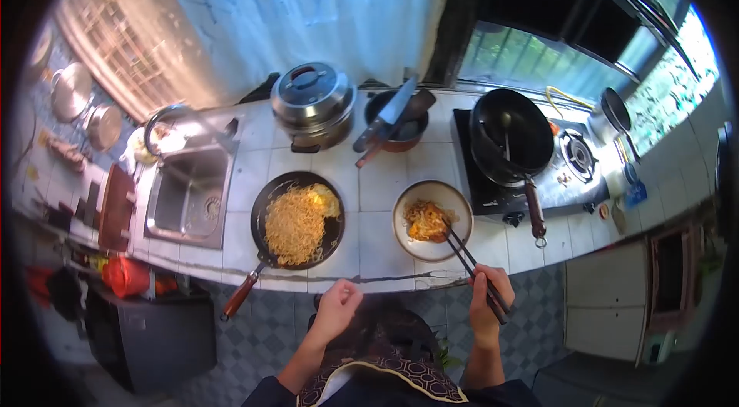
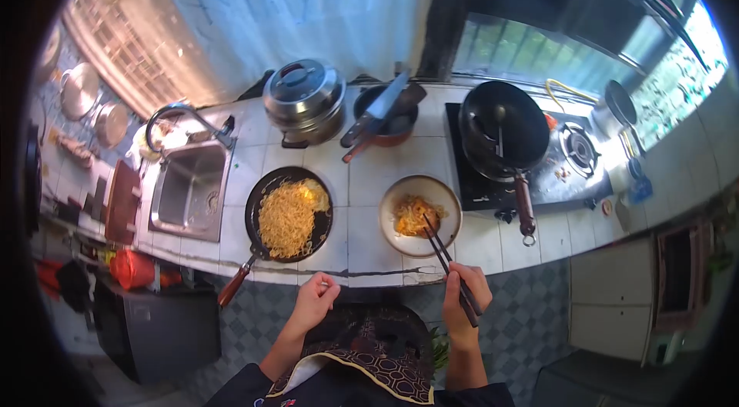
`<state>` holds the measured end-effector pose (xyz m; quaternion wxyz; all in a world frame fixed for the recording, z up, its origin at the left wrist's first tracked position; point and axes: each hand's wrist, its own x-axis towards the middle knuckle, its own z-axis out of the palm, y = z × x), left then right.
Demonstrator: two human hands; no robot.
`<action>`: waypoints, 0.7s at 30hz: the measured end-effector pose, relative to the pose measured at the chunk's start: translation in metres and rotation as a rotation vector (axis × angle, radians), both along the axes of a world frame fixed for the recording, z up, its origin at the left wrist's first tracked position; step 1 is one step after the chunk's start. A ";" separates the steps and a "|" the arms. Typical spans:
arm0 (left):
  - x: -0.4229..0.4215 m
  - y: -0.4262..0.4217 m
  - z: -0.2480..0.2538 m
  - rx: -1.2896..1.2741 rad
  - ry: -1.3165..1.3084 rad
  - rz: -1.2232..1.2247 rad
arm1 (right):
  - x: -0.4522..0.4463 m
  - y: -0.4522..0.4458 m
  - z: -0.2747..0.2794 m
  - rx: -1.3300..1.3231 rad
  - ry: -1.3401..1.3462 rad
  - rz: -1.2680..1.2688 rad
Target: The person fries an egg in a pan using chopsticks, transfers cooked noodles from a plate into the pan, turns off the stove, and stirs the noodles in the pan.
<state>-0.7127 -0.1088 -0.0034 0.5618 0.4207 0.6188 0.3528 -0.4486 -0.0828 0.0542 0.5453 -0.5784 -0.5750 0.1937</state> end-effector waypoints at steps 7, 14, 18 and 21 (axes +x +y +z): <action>-0.041 -0.069 -0.006 0.033 -0.032 0.250 | -0.033 0.003 0.015 0.086 -0.019 0.098; -0.111 -0.192 -0.007 0.168 -0.069 0.696 | -0.160 -0.048 0.022 0.355 -0.474 0.376; -0.176 -0.318 -0.008 0.185 -0.141 0.939 | -0.285 -0.127 0.022 0.099 -0.231 0.884; -0.221 -0.419 -0.010 0.219 -0.046 1.115 | -0.374 -0.198 0.007 -0.043 -0.431 1.333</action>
